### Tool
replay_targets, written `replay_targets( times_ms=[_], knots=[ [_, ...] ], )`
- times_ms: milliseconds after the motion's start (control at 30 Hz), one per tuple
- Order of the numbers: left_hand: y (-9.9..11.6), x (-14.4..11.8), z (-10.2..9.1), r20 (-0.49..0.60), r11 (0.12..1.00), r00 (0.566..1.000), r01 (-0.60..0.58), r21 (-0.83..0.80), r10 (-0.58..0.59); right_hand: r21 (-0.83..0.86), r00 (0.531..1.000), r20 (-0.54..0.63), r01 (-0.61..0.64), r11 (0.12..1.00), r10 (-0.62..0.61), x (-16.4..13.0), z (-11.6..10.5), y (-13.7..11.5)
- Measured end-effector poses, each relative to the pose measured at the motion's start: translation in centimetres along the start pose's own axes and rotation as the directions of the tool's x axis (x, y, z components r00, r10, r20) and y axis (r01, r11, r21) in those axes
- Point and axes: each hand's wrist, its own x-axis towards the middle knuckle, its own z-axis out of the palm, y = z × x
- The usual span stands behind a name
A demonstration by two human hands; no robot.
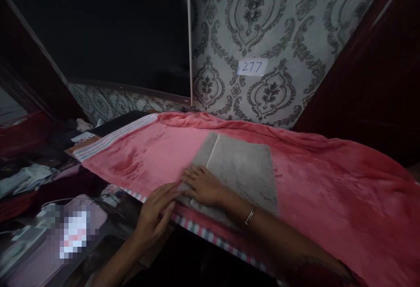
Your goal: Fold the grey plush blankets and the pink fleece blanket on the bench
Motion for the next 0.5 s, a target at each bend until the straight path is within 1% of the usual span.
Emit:
replay_targets(
  times_ms=[100,167,200,233,267,300,367,400,433,467,500],
  knots=[
    [-0.5,1.4,-0.5,-0.073,0.999,0.997,0.002,-0.034,-0.004,0.126,0.985,0.003,0.168,0.978,-0.17,-1.3,0.6,-3.6],
    [-0.7,2.1,-0.6,-0.096,0.997,0.995,0.022,-0.068,-0.029,0.267,0.953,-0.023,0.296,0.917,-0.301,-1.9,0.2,-4.6],
    [-0.8,2.4,-0.6,-0.102,0.995,0.993,0.042,-0.092,-0.052,0.356,0.941,-0.054,0.331,0.874,-0.335,-2.1,-0.3,-4.5],
    [-0.9,2.5,-0.5,-0.105,0.99,0.991,0.068,-0.122,-0.081,0.435,0.939,-0.099,0.338,0.834,-0.329,-2.3,-0.9,-4.1],
    [-1.1,2.6,-0.4,-0.104,0.982,0.988,0.098,-0.158,-0.115,0.486,0.948,-0.159,0.319,0.813,-0.277,-2.6,-1.5,-3.4],
    [-1.3,2.8,-0.3,-0.097,0.971,0.983,0.134,-0.2,-0.156,0.5,0.956,-0.224,0.279,0.819,-0.189,-2.8,-2.0,-2.5],
    [-1.8,3.3,0.1,-0.074,0.933,0.966,0.216,-0.289,-0.246,0.426,0.945,-0.328,0.16,0.89,-0.013,-3.3,-2.6,-0.6],
    [-2.1,3.9,0.4,-0.042,0.91,0.958,0.256,-0.328,-0.284,0.356,0.937,-0.347,0.103,0.929,0.029,-3.6,-2.5,0.2],
    [-2.4,4.6,0.7,0.005,0.889,0.952,0.288,-0.357,-0.306,0.282,0.942,-0.334,0.06,0.957,0.039,-3.8,-2.4,0.8],
    [-2.6,5.6,1.1,0.067,0.874,0.95,0.308,-0.374,-0.306,0.216,0.955,-0.294,0.037,0.976,0.029,-4.0,-2.0,1.2],
    [-2.9,6.7,1.7,0.143,0.872,0.951,0.31,-0.379,-0.276,0.162,0.971,-0.239,0.032,0.986,0.007,-4.1,-1.6,1.2]
  ],
)
